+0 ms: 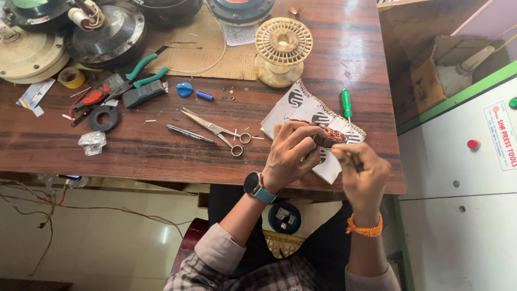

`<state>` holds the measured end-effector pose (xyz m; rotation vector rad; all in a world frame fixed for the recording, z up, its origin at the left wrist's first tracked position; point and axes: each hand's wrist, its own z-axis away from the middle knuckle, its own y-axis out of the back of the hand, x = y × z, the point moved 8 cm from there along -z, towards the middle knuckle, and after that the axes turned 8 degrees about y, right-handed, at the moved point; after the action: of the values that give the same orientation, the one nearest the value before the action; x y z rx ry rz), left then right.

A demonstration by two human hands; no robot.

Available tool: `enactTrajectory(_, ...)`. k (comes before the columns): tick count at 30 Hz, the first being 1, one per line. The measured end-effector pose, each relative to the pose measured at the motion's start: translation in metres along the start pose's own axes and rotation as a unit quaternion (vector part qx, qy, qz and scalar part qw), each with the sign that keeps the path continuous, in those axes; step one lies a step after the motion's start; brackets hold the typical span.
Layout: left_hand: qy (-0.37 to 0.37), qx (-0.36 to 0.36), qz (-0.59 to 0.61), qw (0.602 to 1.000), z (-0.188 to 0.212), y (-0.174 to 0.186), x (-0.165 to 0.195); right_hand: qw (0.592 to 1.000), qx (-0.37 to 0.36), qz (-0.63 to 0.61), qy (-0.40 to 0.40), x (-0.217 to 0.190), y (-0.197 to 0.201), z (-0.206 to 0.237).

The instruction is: The person sits at a workbench and works on a fan motor stator, using their fingers to press and arrange copper windings around the coil slots while turning the stator to reach different sides. They hold the stator over a printed paper on the bench and continue adjusting the windings throughout the clip.

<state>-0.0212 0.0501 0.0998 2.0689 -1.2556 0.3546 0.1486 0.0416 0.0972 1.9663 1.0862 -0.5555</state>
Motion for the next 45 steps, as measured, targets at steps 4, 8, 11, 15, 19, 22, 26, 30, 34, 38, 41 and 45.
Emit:
enactTrajectory(4,0.004,0.005,-0.003,1.0,0.0,0.001,0.003,0.998,-0.032,-0.03,-0.033,0.008,-0.007,-0.026)
enactTrajectory(8,0.026,0.013,0.002,1.0,0.001,0.003,0.001,0.987,-0.102,-0.101,-0.069,0.017,-0.022,-0.049)
enactTrajectory(11,0.037,0.015,-0.003,0.999,0.002,0.001,-0.001,0.979,-0.148,-0.1,-0.097,0.026,-0.029,-0.058)
enactTrajectory(15,0.031,0.011,-0.007,0.999,0.004,-0.005,-0.002,0.971,-0.187,-0.103,-0.106,0.032,-0.034,-0.067)
enactTrajectory(19,0.062,-0.012,0.009,0.998,0.007,-0.011,-0.009,0.97,-0.184,-0.122,-0.103,0.032,-0.036,-0.072)
enactTrajectory(22,0.075,-0.02,0.023,0.997,0.008,-0.012,-0.013,0.974,-0.167,-0.116,-0.101,0.029,-0.036,-0.074)
enactTrajectory(26,0.033,0.007,0.023,0.999,0.01,-0.007,-0.009,0.986,-0.132,-0.071,-0.066,0.019,-0.027,-0.075)
enactTrajectory(30,0.028,0.019,0.045,0.998,0.01,-0.005,-0.011,0.991,-0.115,-0.036,-0.058,0.018,-0.022,-0.076)
enactTrajectory(34,0.042,-0.009,0.02,0.999,0.007,-0.006,-0.012,0.987,-0.14,-0.055,-0.062,0.028,-0.036,-0.083)
enactTrajectory(38,0.049,-0.062,-0.001,0.997,0.001,-0.006,-0.008,0.98,-0.16,-0.076,-0.09,0.042,-0.044,-0.083)
enactTrajectory(41,0.053,-0.078,0.001,0.996,-0.003,-0.003,-0.005,0.986,-0.134,-0.01,-0.097,0.048,-0.031,-0.072)
enactTrajectory(45,0.079,-0.101,0.057,0.99,-0.008,-0.001,-0.011,0.987,-0.077,-0.05,-0.129,0.052,0.004,-0.038)
